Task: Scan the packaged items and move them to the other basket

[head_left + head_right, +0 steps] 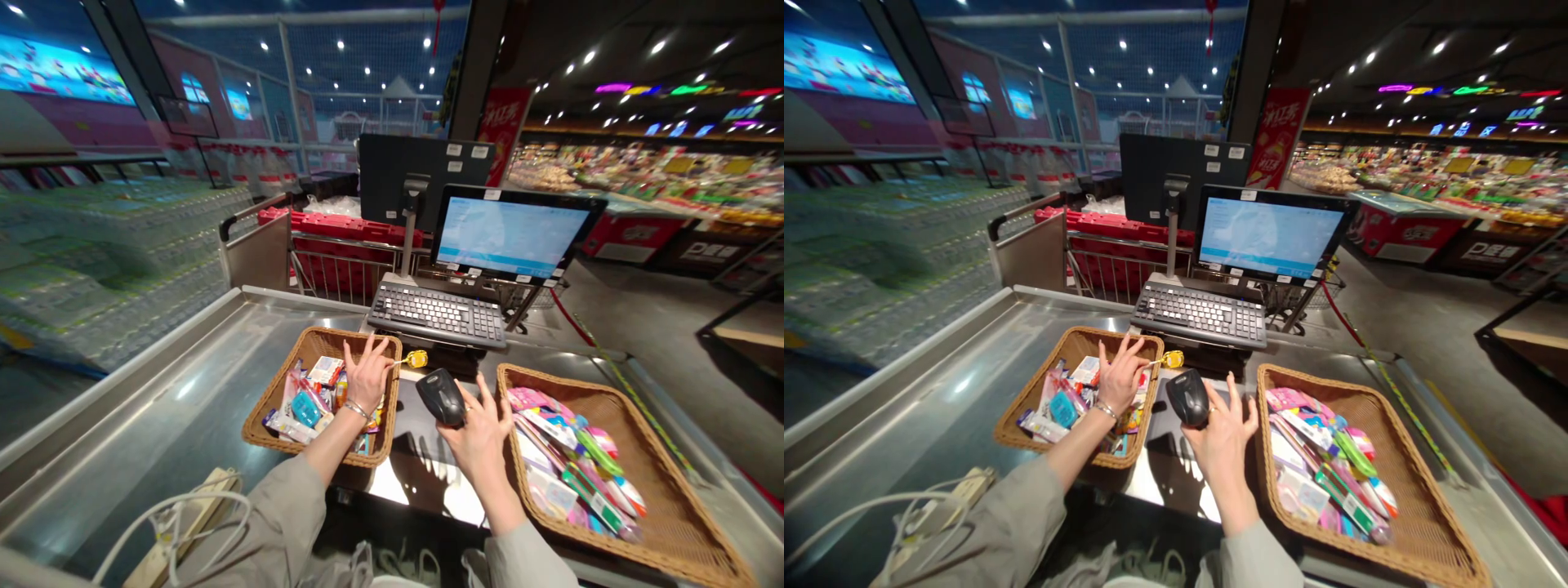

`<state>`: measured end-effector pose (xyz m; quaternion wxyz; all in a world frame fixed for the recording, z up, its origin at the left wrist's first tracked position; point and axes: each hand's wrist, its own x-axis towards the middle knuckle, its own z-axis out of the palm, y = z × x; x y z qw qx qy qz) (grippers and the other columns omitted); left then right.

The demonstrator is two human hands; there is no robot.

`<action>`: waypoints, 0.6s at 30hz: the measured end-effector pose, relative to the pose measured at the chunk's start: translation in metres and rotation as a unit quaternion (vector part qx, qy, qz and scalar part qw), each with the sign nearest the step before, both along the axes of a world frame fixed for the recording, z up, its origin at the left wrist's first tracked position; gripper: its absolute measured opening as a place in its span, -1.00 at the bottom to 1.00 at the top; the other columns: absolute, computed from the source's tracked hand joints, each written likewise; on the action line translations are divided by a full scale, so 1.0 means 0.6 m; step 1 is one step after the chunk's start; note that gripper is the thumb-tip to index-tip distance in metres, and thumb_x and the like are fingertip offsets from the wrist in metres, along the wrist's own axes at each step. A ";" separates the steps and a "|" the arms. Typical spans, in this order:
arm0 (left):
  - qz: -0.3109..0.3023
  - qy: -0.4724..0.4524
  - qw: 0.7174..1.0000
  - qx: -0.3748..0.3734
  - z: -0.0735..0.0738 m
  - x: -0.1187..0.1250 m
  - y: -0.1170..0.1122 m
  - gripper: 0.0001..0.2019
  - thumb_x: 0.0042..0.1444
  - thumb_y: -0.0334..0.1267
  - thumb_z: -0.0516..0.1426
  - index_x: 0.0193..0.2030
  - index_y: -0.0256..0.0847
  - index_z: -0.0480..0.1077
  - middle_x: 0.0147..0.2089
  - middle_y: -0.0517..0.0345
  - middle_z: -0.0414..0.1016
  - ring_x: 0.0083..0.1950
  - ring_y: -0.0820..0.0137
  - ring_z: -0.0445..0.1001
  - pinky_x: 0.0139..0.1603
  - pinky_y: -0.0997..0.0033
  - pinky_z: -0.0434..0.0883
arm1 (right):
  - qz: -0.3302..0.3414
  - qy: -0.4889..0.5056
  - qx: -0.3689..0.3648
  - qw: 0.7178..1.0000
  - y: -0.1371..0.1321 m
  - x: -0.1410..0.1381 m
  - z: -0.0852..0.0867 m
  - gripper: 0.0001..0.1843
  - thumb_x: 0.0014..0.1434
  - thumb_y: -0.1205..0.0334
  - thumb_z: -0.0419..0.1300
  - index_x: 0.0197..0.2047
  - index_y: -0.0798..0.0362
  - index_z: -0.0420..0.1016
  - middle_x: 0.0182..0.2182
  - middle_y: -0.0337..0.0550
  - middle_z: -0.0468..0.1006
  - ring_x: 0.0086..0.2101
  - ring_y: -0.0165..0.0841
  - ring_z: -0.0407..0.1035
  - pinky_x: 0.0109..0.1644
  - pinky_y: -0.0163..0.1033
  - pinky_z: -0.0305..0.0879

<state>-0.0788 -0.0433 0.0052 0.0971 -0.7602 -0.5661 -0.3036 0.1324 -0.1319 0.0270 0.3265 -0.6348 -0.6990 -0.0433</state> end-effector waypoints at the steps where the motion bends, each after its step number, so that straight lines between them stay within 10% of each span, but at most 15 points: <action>1: -0.002 -0.001 1.000 0.001 0.000 0.000 0.000 -0.76 0.32 -0.31 -0.03 -0.23 -0.13 0.47 0.28 0.05 0.41 0.45 0.13 0.12 0.45 -0.35 -0.33 | 0.001 0.000 -0.001 1.000 0.000 0.000 0.000 -0.75 0.05 0.20 0.17 -0.19 -0.08 0.58 0.04 -0.20 0.57 0.31 -0.07 0.05 0.31 0.22 -0.31; 18: -0.044 -0.058 0.992 0.108 -0.015 0.003 0.014 -0.84 0.28 -0.34 0.06 -0.29 -0.13 0.45 0.20 0.06 0.50 0.39 0.10 0.24 0.44 -0.37 -0.28 | 0.009 0.016 0.004 1.000 -0.001 0.003 0.000 -0.79 0.05 0.21 0.19 -0.23 -0.09 0.60 0.00 -0.18 0.59 0.29 -0.06 0.09 0.30 0.22 -0.31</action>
